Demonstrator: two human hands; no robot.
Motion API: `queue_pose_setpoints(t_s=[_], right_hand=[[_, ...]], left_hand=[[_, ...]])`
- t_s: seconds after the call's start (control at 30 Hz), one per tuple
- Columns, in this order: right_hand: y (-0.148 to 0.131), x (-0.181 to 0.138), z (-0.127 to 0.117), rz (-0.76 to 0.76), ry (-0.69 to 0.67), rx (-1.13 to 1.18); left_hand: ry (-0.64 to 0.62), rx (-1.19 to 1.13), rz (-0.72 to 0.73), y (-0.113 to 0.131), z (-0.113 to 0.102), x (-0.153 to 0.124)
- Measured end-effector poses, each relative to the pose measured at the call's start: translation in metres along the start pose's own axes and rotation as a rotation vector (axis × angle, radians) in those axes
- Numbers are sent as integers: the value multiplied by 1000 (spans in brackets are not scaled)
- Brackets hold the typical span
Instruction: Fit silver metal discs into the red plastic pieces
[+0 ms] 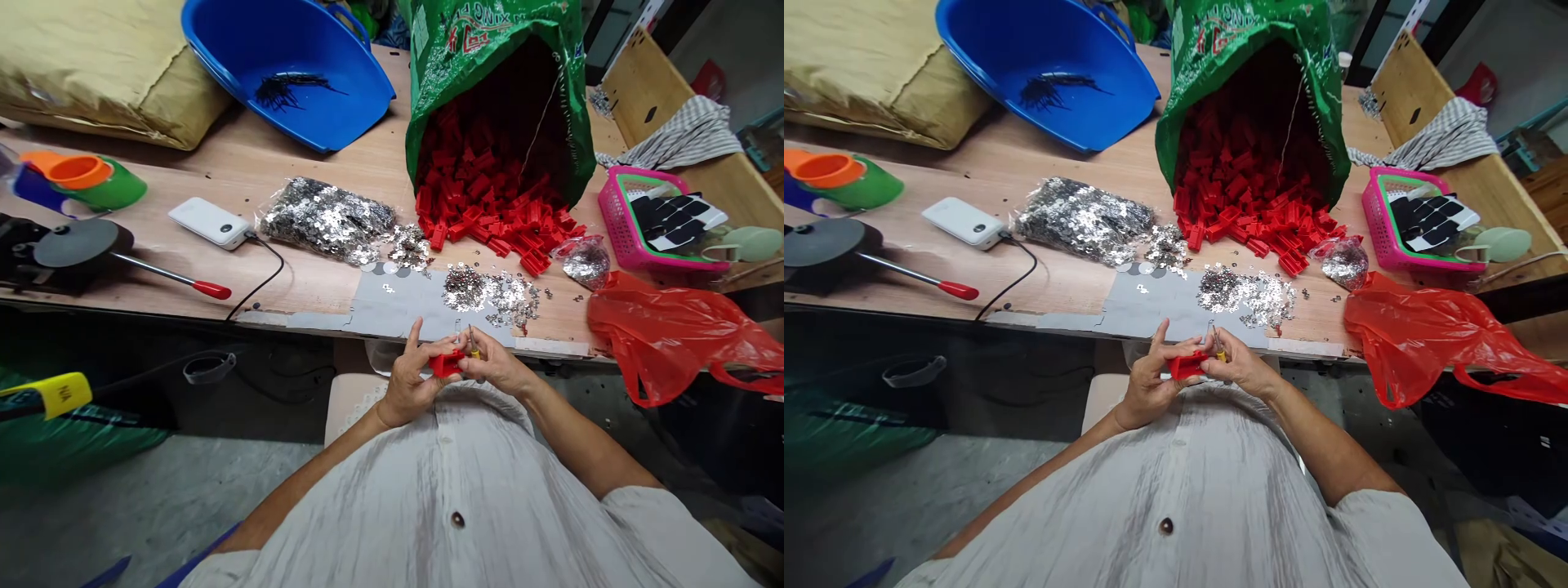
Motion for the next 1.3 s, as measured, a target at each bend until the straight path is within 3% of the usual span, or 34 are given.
queue_pose_setpoints(t_s=[0.1, 0.2, 0.27, 0.33, 0.4, 0.53, 0.77, 1.3], right_hand=[[3, -1, 3, 33, -18, 20], [-7, 1, -3, -6, -43, -160], [-20, 4, -18, -92, 77, -446], [-35, 8, -39, -155, 317, -845], [-45, 14, -57, -115, 477, -1192], [-48, 29, -71, -4, 529, -1508], [-45, 41, -65, 33, 521, -1572], [-46, 42, -70, -6, 466, -1555]], left_hand=[[-75, -227, -153, -8, -4, 1], [-90, -441, -341, -16, -9, 0], [-53, -549, -455, -18, -10, -1], [8, -632, -551, -18, -9, -3], [65, -658, -615, -17, -7, -3], [142, -503, -623, -14, -3, -1], [137, -257, -518, -16, -4, -3], [170, -277, -506, -14, -2, -1]])
Point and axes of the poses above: each hand's wrist, its own x-axis towards the middle knuckle, its own z-axis out of the palm, y = z × x, the point moved 2 cm from there along x, towards the middle knuckle, and after that the axes turned 2 degrees about -z, right-handed, at the moved point
